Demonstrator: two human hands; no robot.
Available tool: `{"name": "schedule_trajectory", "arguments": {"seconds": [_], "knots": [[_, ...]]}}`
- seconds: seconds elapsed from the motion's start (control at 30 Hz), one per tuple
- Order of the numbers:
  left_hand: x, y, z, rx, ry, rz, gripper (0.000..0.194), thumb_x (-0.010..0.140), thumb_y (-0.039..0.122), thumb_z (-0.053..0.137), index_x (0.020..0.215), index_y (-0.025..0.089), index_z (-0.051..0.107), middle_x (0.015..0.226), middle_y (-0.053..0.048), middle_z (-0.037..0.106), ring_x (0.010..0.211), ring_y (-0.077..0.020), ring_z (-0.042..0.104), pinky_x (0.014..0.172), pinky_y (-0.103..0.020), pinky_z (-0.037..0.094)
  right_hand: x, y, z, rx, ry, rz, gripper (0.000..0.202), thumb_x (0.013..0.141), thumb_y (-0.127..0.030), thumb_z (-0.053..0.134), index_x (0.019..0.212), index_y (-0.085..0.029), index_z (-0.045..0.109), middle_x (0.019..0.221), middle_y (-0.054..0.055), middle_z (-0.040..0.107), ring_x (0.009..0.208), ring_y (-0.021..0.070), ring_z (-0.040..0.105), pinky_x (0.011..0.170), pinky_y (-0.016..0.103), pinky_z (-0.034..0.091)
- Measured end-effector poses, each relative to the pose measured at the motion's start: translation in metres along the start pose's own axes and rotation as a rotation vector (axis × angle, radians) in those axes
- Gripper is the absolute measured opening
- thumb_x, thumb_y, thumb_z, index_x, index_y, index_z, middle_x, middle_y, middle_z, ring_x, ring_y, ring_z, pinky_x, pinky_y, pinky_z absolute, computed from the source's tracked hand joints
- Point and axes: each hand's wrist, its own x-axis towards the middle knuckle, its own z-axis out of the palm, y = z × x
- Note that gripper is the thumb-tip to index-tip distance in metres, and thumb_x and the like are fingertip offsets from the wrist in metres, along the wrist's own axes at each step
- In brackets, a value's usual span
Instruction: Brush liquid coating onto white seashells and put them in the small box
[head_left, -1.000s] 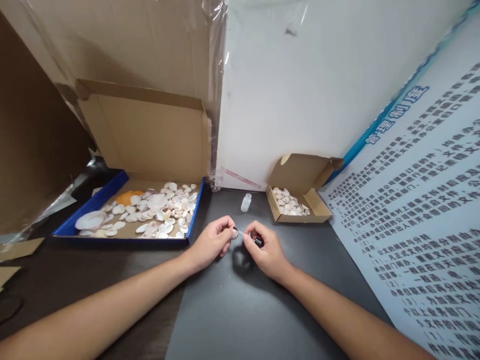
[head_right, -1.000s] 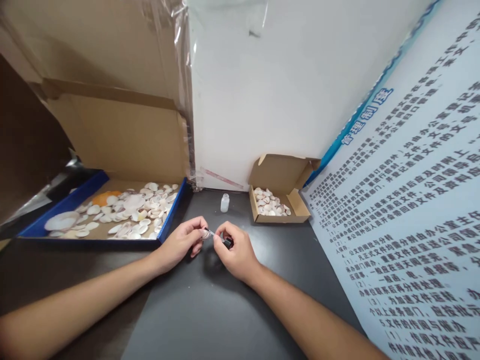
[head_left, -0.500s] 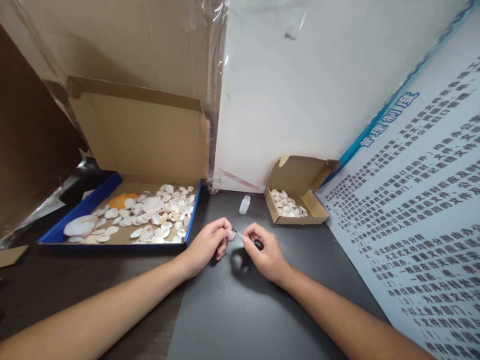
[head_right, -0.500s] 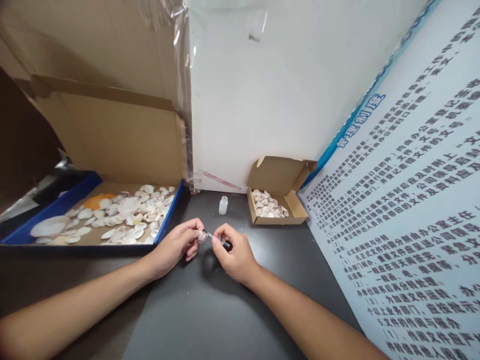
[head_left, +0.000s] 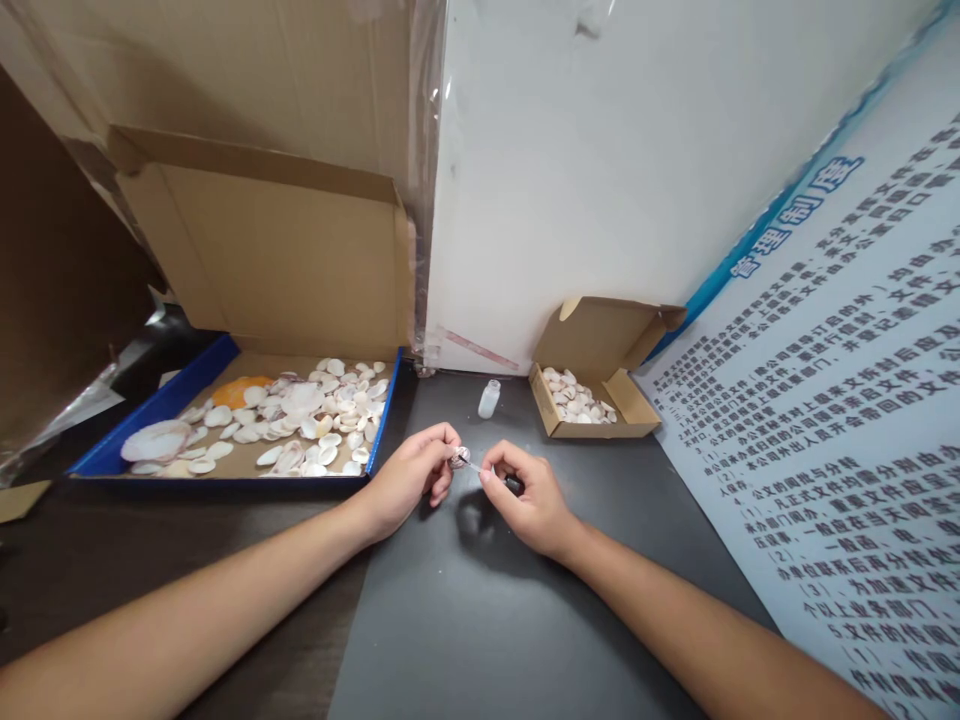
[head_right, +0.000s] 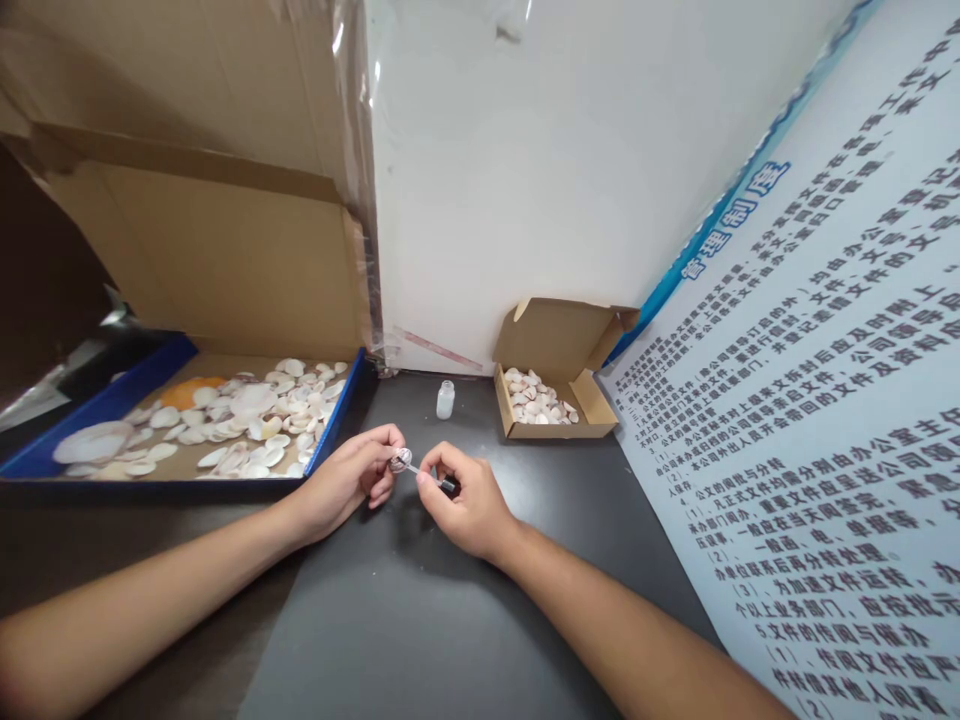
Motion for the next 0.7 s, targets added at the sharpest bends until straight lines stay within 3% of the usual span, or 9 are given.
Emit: {"name": "schedule_trajectory", "arguments": {"seconds": [0.2, 0.7], "knots": [[0.0001, 0.0013, 0.0004, -0.019, 0.014, -0.005, 0.012, 0.078, 0.027, 0.054, 0.072, 0.02, 0.046, 0.049, 0.008, 0.042, 0.039, -0.0065, 0.034, 0.039, -0.017, 0.03, 0.0007, -0.0002, 0.0018, -0.123, 0.059, 0.027, 0.009, 0.081, -0.021, 0.054, 0.072, -0.02, 0.053, 0.057, -0.006, 0.043, 0.052, 0.0103, 0.043, 0.053, 0.022, 0.034], [0.0011, 0.0031, 0.0003, 0.01, 0.001, -0.028, 0.01, 0.079, 0.027, 0.053, 0.075, 0.021, 0.045, 0.052, 0.008, 0.04, 0.04, -0.007, 0.033, 0.04, -0.018, 0.029, 0.0018, -0.0004, -0.0002, -0.046, -0.065, 0.036, 0.018, 0.09, -0.024, 0.05, 0.073, -0.019, 0.055, 0.061, -0.004, 0.052, 0.056, 0.0109, 0.047, 0.054, 0.021, 0.036]]}}
